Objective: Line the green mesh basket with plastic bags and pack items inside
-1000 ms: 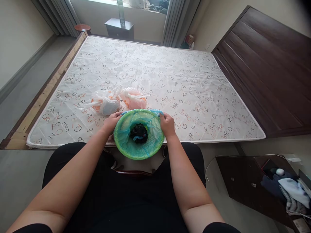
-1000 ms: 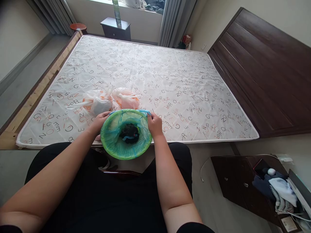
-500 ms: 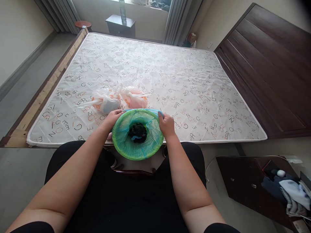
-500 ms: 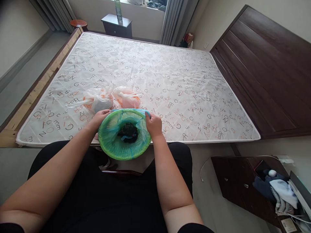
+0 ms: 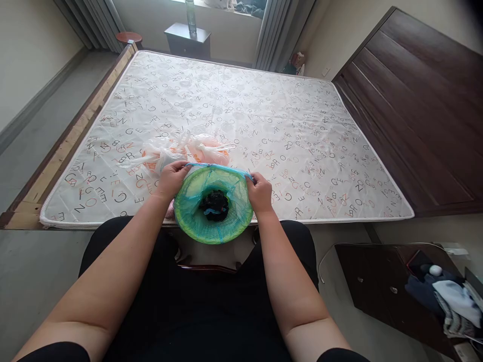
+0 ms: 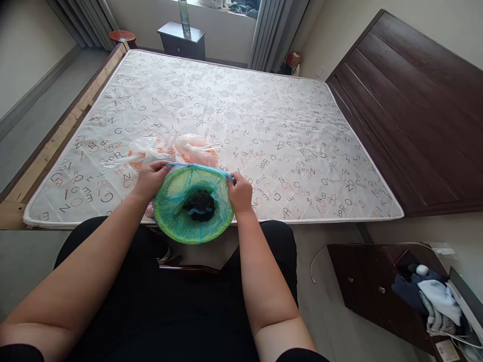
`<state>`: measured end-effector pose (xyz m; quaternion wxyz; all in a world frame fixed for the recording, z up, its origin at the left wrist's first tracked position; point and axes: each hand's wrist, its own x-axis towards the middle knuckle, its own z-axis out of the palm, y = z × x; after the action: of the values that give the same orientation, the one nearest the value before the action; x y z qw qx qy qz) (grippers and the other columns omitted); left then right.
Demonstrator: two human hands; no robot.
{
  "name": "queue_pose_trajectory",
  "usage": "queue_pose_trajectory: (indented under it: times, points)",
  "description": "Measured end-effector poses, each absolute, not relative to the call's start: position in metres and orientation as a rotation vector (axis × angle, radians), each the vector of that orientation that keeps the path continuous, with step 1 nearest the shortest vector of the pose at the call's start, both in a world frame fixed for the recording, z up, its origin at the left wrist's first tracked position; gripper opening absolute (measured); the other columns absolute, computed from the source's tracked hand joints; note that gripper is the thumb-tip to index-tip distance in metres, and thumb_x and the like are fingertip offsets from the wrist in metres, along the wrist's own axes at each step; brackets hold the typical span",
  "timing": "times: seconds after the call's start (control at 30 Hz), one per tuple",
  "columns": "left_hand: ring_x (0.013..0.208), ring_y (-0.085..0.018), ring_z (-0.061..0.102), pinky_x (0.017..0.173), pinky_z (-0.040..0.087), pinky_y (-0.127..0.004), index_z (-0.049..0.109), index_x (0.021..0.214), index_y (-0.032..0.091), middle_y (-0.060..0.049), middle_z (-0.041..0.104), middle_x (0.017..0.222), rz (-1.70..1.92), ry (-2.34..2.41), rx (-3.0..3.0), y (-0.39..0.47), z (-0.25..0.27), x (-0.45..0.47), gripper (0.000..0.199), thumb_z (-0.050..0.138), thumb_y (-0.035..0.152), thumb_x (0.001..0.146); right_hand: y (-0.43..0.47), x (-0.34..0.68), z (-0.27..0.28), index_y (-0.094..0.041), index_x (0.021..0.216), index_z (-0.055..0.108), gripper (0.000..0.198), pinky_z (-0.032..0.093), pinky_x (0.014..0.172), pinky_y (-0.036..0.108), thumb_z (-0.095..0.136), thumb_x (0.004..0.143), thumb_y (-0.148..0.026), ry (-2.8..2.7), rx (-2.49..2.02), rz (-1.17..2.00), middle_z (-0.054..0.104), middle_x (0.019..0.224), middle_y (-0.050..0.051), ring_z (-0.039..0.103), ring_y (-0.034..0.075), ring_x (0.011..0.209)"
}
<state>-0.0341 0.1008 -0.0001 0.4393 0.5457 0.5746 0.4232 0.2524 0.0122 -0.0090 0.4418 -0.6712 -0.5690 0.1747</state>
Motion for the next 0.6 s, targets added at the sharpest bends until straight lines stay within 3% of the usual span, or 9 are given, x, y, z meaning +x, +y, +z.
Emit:
queue_pose_trajectory:
  times: [0.27,0.43,0.6]
  points:
    - [0.068,-0.016,0.059,0.060,0.043,-0.025,0.079,0.102,0.016,-0.005,0.070,0.080,0.927,1.476,1.488,0.101,-0.001,-0.051,0.050,0.081,0.057,0.073,0.014,0.265,-0.016,-0.024,0.099,0.071,0.030,0.045,0.071,0.032,0.057,0.097,-0.051,-1.370,-1.645,0.539,0.069,0.083,0.003,0.060,0.021,0.076]
    - [0.078,-0.019,0.065,0.067,0.050,-0.026,0.078,0.107,0.015,-0.008,0.076,0.096,0.868,1.361,1.315,0.094,0.009,-0.053,0.062,0.087,0.060,0.064,0.013,0.268,-0.017,-0.024,0.100,0.071,0.027,0.047,0.075,0.034,0.060,0.095,-0.047,-1.406,-1.633,0.535,0.069,0.084,0.003,0.061,0.021,0.078]
    - [0.078,-0.019,0.064,0.068,0.049,-0.027,0.079,0.098,0.018,-0.005,0.075,0.090,0.884,1.453,1.487,0.093,0.006,-0.054,0.036,0.082,0.042,0.070,0.013,0.265,-0.017,-0.024,0.100,0.069,0.020,0.048,0.079,0.034,0.064,0.092,-0.041,-1.502,-1.571,0.499,0.067,0.092,0.004,0.058,0.020,0.081]
